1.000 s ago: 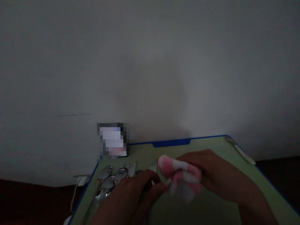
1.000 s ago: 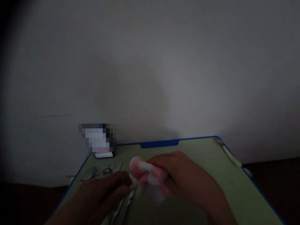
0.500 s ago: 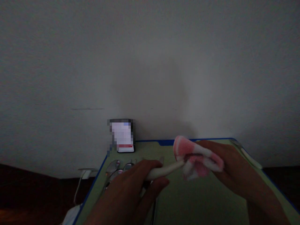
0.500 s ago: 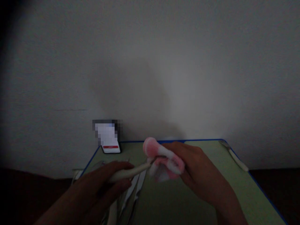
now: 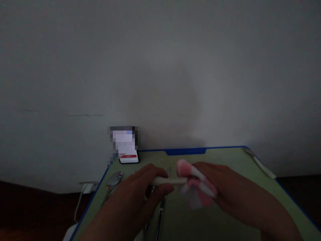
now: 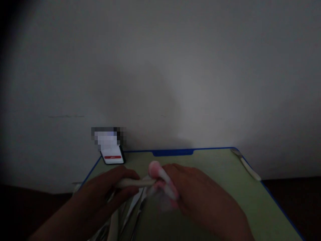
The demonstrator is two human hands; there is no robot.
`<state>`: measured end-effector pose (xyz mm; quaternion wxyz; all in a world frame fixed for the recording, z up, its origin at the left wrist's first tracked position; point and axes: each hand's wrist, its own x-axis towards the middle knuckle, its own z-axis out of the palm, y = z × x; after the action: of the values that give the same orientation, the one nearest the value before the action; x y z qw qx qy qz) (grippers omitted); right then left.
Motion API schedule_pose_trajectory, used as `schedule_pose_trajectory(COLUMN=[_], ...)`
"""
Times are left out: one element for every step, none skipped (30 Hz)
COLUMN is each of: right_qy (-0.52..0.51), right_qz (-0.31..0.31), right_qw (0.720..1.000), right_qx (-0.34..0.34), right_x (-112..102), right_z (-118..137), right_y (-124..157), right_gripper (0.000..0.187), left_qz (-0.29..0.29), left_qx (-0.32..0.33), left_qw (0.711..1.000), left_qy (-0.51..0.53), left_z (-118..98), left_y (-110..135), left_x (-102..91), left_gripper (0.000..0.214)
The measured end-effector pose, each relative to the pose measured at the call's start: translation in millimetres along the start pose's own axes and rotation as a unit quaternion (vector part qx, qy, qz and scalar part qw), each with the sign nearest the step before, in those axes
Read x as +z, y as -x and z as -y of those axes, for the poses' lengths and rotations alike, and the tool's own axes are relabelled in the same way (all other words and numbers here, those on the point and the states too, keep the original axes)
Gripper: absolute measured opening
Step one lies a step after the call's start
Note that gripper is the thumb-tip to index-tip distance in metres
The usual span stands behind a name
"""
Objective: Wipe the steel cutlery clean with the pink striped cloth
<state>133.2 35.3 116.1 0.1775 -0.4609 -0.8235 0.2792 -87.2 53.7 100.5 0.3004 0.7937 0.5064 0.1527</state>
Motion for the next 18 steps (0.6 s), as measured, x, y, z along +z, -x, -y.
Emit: schedule_pose_trajectory(right_qy=[0.003, 0.010, 0.018, 0.025, 0.029, 0.031, 0.031, 0.030, 0.030, 0.029, 0.028, 0.027, 0.024, 0.021, 0.016, 0.011, 0.004, -0.001], right_qz=[-0.017, -0.039, -0.061, -0.082, -0.097, -0.105, -0.104, -0.097, -0.086, -0.074, -0.062, -0.052, -0.045, -0.041, -0.039, -0.039, -0.041, -0.044], right_qw=[1.000, 0.999, 0.998, 0.996, 0.995, 0.994, 0.994, 0.995, 0.996, 0.997, 0.998, 0.998, 0.999, 0.999, 0.999, 0.999, 0.999, 0.999], right_qx=[-0.002, -0.003, -0.003, -0.004, -0.006, -0.009, -0.012, -0.014, -0.013, -0.012, -0.011, -0.009, -0.009, -0.009, -0.009, -0.009, -0.012, -0.015], right_x=[-3, -5, -8, -10, -12, -13, -12, -11, -10, -7, -5, -3, -1, 1, 2, 3, 3, 3], right_z=[-2, -4, -6, -8, -8, -9, -8, -8, -7, -6, -6, -5, -4, -4, -4, -3, -3, -4], right_y=[2, 3, 4, 5, 5, 6, 5, 4, 3, 2, 1, -1, -2, -4, -5, -6, -7, -7], right_gripper=[0.013, 0.013, 0.014, 0.015, 0.016, 0.017, 0.019, 0.020, 0.022, 0.023, 0.025, 0.027, 0.028, 0.030, 0.032, 0.033, 0.033, 0.034], left_qz=[0.002, 0.005, 0.008, 0.011, 0.018, 0.026, 0.031, 0.035, 0.037, 0.040, 0.042, 0.044, 0.047, 0.049, 0.046, 0.043, 0.038, 0.032], left_qx=[0.003, 0.007, 0.012, 0.017, 0.023, 0.029, 0.033, 0.036, 0.036, 0.035, 0.032, 0.028, 0.025, 0.024, 0.022, 0.020, 0.019, 0.018], left_qw=[1.000, 1.000, 1.000, 1.000, 1.000, 0.999, 0.999, 0.999, 0.999, 0.999, 0.999, 0.999, 0.999, 0.999, 0.999, 0.999, 0.999, 0.999], left_qy=[-0.002, -0.003, -0.003, -0.004, -0.006, -0.008, -0.011, -0.014, -0.014, -0.012, -0.009, -0.004, 0.001, 0.005, 0.007, 0.008, 0.009, 0.011], left_z=[-2, -4, -6, -8, -9, -9, -9, -8, -6, -4, -2, 0, 2, 3, 5, 5, 6, 5], left_y=[0, -1, 0, 0, 0, 1, 1, 1, 1, 1, 1, 1, 1, 1, 2, 2, 2, 2], left_x=[1.1, 2.3, 3.6, 4.9, 6.1, 7.3, 8.2, 8.9, 9.3, 9.2, 8.9, 8.2, 7.5, 6.8, 6.0, 5.4, 4.8, 4.0], left_gripper=[0.027, 0.028, 0.029, 0.029, 0.029, 0.029, 0.029, 0.029, 0.028, 0.028, 0.027, 0.027, 0.027, 0.027, 0.027, 0.027, 0.027, 0.027])
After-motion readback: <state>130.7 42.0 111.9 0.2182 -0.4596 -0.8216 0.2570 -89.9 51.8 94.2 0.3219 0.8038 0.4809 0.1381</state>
